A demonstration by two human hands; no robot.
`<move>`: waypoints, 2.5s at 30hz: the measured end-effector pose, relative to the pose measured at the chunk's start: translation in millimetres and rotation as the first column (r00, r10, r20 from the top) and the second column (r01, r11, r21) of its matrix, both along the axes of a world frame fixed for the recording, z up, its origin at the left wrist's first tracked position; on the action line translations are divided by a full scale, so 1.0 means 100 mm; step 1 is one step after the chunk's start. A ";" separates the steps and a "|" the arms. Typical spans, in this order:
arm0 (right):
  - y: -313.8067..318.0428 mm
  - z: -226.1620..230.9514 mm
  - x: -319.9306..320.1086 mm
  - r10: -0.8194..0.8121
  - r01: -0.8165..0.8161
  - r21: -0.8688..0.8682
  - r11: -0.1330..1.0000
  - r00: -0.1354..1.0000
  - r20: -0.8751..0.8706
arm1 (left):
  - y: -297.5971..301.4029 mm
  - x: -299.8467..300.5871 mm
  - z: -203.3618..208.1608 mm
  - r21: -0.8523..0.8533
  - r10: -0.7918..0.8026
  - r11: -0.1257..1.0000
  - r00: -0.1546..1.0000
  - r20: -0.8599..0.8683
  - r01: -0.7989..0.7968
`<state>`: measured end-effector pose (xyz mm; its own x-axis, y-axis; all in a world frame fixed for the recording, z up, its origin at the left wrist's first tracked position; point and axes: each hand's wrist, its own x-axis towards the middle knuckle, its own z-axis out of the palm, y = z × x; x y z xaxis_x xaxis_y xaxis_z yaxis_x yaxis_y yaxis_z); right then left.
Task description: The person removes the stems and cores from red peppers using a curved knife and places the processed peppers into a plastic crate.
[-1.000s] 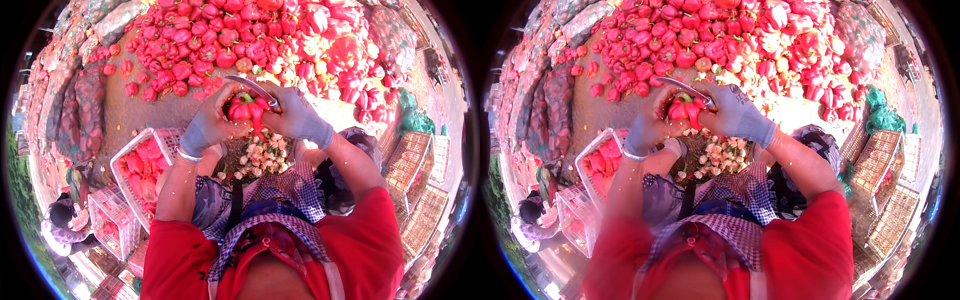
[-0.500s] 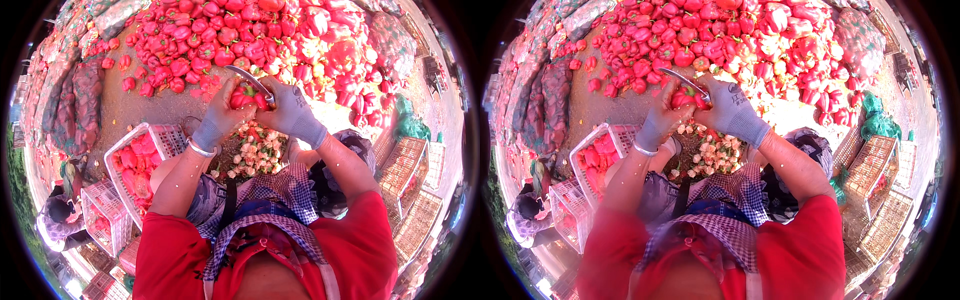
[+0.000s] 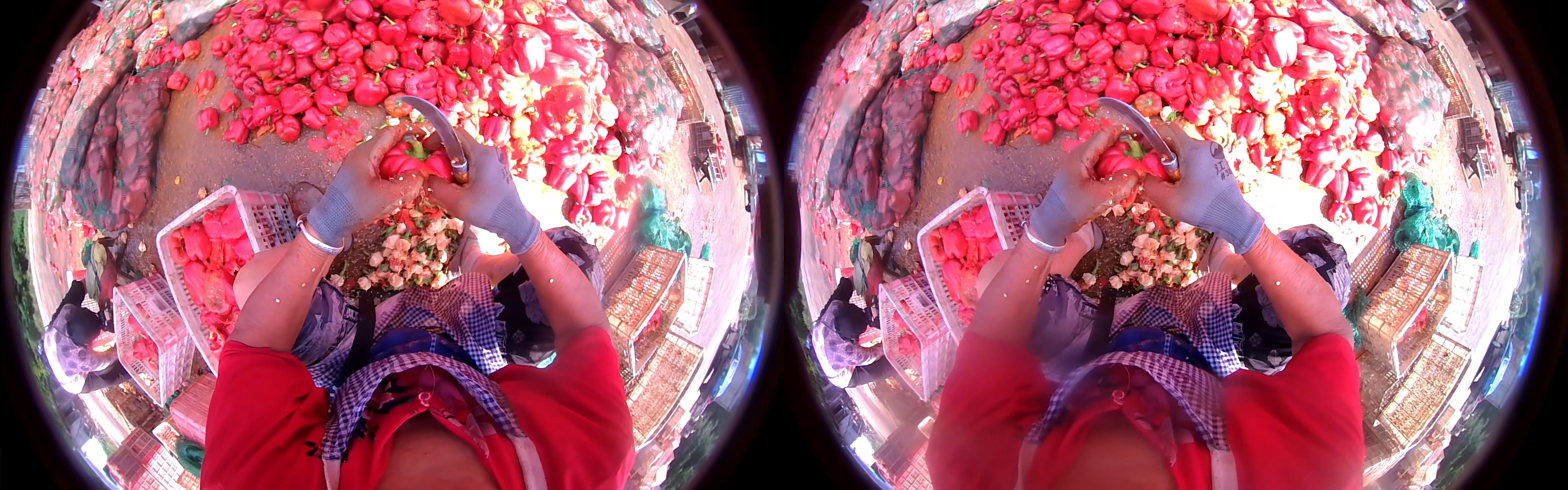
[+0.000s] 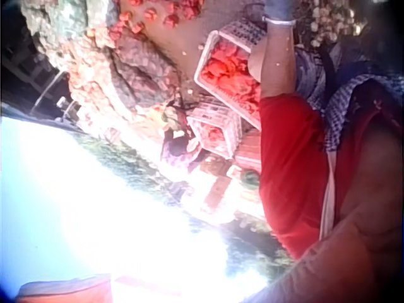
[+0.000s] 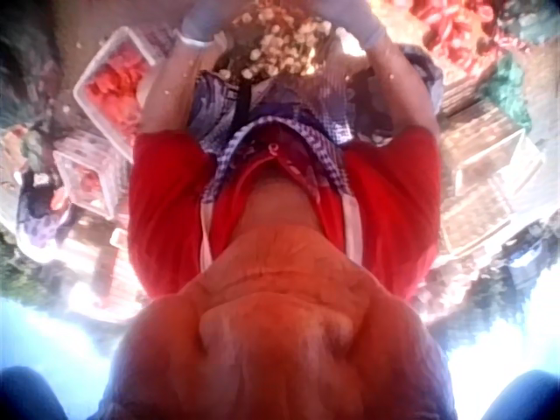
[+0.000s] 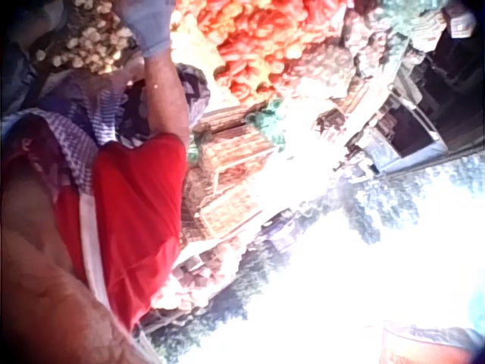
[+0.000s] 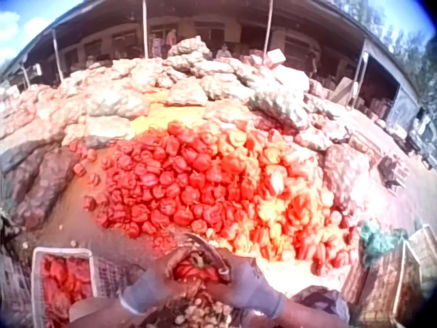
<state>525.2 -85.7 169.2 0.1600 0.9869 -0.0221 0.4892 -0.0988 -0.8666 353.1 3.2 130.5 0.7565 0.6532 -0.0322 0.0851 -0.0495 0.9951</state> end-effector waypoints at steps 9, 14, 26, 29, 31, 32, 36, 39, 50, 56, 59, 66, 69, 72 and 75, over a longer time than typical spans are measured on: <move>0.02 -0.11 0.10 -0.070 0.055 -0.069 0.996 0.969 -0.235 | 0.02 -0.06 0.12 -0.156 0.101 0.985 0.984 0.145 -0.078; 0.07 -0.11 0.00 -0.092 0.097 0.028 0.995 0.982 -0.164 | 0.07 -0.05 0.08 -0.224 0.174 0.965 0.971 0.162 -0.135; 0.22 -0.13 -0.35 -0.182 0.283 0.348 0.894 0.938 -0.295 | 0.25 -0.06 0.06 -0.807 0.678 0.567 0.650 0.344 -0.164; 0.27 0.07 -0.50 -0.126 0.401 0.161 0.902 0.600 -0.790 | 0.34 0.02 0.07 -0.864 0.816 0.415 0.537 0.216 -0.283; 0.25 -0.01 -0.15 -0.266 0.456 0.151 0.877 0.723 -0.637 | 0.47 -0.06 0.11 -0.889 0.911 0.314 0.368 0.184 -0.334; 0.30 0.06 -0.21 -0.274 0.462 0.179 0.869 0.748 -0.604 | 0.58 -0.08 0.03 -0.877 0.932 0.301 0.309 0.188 -0.374; 0.50 0.36 -0.63 -0.148 0.276 0.116 0.954 0.770 -0.620 | 0.63 -0.01 -0.17 -0.872 0.921 0.343 0.306 0.240 -0.350; 0.44 0.78 -1.38 0.082 -0.036 0.089 0.995 0.803 -0.590 | 0.63 -0.01 -0.20 -0.876 0.906 0.388 0.292 0.305 -0.288; 0.57 0.77 -1.03 -0.146 0.168 0.040 0.985 0.937 -0.318 | 0.59 -0.26 -0.07 -0.646 0.689 0.707 0.487 0.537 -0.287; 0.60 0.50 -0.70 -0.154 0.111 -0.116 0.987 0.854 -0.497 | 0.42 -0.27 0.16 -0.558 0.564 0.808 0.520 0.641 -0.188; 0.54 0.26 -0.37 0.022 -0.003 0.060 0.998 0.948 -0.317 | 0.25 -0.15 0.25 -0.479 0.482 0.854 0.652 0.585 -0.201; 0.52 0.04 -0.29 -0.240 0.062 -0.292 0.954 0.742 -0.626 | 0.13 -0.15 0.37 -0.244 0.350 0.931 0.860 0.372 -0.273; 0.49 -0.05 -0.25 -0.137 0.039 -0.175 0.984 0.794 -0.593 | 0.13 -0.10 0.28 -0.430 0.340 0.889 0.854 0.395 -0.155; 0.43 0.08 -0.25 -0.129 0.037 -0.240 0.970 0.917 -0.379 | 0.13 -0.02 0.11 -0.570 0.321 0.821 0.816 0.482 0.014; 0.32 0.13 -0.26 -0.016 -0.032 -0.074 0.997 0.814 -0.581 | 0.09 0.09 -0.04 -0.042 0.288 0.955 0.887 0.361 -0.293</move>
<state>498.9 -53.6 181.8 0.0854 0.9793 -0.1836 -0.1014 -0.1748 -0.9794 361.9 12.6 126.8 0.4911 0.8440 0.2158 -0.2656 -0.0909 0.9598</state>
